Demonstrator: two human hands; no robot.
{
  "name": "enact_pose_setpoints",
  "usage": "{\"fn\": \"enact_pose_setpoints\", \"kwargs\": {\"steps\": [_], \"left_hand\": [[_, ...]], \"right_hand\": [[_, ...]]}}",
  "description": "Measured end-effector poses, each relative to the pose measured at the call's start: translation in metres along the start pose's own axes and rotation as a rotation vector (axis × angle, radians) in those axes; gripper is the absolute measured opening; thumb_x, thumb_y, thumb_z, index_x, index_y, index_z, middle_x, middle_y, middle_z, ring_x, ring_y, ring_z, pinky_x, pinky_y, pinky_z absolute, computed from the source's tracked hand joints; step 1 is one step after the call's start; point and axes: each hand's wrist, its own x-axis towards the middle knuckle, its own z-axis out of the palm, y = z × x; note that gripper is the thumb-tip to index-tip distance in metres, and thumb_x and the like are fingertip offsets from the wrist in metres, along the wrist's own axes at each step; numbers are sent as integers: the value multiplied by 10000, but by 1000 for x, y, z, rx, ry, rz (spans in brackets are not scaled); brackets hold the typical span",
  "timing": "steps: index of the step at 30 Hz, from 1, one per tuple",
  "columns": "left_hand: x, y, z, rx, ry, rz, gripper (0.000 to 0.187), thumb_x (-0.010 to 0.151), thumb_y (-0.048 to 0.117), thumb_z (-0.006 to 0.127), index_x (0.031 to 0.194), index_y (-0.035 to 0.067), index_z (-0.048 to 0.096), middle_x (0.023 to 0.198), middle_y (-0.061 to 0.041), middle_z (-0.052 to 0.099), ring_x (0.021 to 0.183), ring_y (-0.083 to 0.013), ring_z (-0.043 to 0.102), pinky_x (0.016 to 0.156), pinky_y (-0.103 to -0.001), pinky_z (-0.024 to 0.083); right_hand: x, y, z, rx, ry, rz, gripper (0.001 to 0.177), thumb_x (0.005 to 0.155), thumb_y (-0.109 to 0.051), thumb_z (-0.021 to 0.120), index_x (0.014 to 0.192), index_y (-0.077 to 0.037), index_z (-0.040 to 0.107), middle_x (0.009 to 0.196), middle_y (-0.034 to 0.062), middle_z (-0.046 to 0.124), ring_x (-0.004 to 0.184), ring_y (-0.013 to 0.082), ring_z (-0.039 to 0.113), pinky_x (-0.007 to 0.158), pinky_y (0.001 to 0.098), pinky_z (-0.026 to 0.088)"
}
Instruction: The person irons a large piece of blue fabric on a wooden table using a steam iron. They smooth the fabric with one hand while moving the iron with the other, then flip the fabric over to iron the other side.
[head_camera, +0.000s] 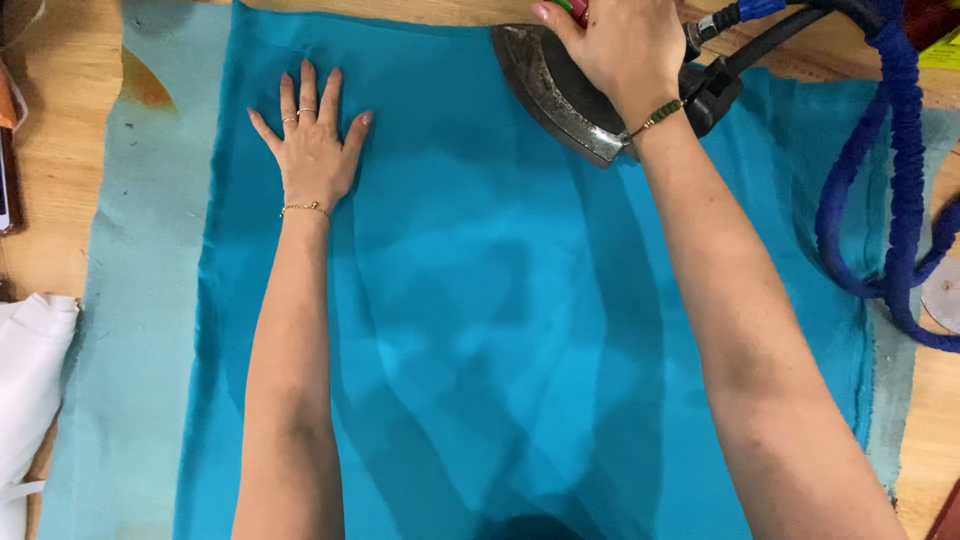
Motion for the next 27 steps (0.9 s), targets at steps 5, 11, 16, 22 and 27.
{"fn": "enact_pose_setpoints", "kwargs": {"steps": [5, 11, 16, 22, 27], "left_hand": [[0, 1, -2, -7, -5, -7, 694, 1056, 646, 425, 1632, 263, 369, 1719, -73, 231, 1586, -320, 136, 1180, -722, -75], [0, -2, 5, 17, 11, 4, 687, 1061, 651, 426, 1628, 267, 375, 1714, -76, 234, 1583, -329, 136, 1176, -729, -70], [1, -3, 2, -1, -16, 4, 695, 1061, 648, 424, 1634, 261, 357, 1721, -76, 221, 1588, -330, 137, 1170, -747, -64], [2, -1, 2, -8, -18, 22, 696, 1074, 633, 411, 1647, 242, 352, 1732, -81, 211, 1588, -354, 129, 1159, -761, -60], [2, 3, -6, -9, -70, -4, 710, 1067, 643, 383, 1648, 240, 326, 1739, -80, 186, 1601, -352, 113, 1163, -764, -77]], "right_hand": [[-7, 9, -1, 60, -12, -19, 449, 1059, -571, 703, 1062, -125, 747, 784, 118, 680, 707, 341, 689, 558, 448, 547], [-27, -1, -54, 120, -120, -55, 469, 1080, -533, 679, 1233, -90, 703, 968, 187, 721, 824, 423, 690, 656, 522, 547], [-66, -6, -110, 150, -369, 3, 518, 1066, -575, 649, 1163, -67, 679, 881, 227, 704, 810, 459, 679, 683, 547, 542], [-116, 0, -160, 200, -654, -32, 566, 976, -608, 615, 1076, -52, 646, 688, 207, 660, 680, 431, 669, 618, 512, 534], [-141, 6, -163, 123, -510, -189, 586, 950, -654, 616, 993, -70, 636, 715, 150, 680, 664, 369, 679, 614, 446, 550]]}}
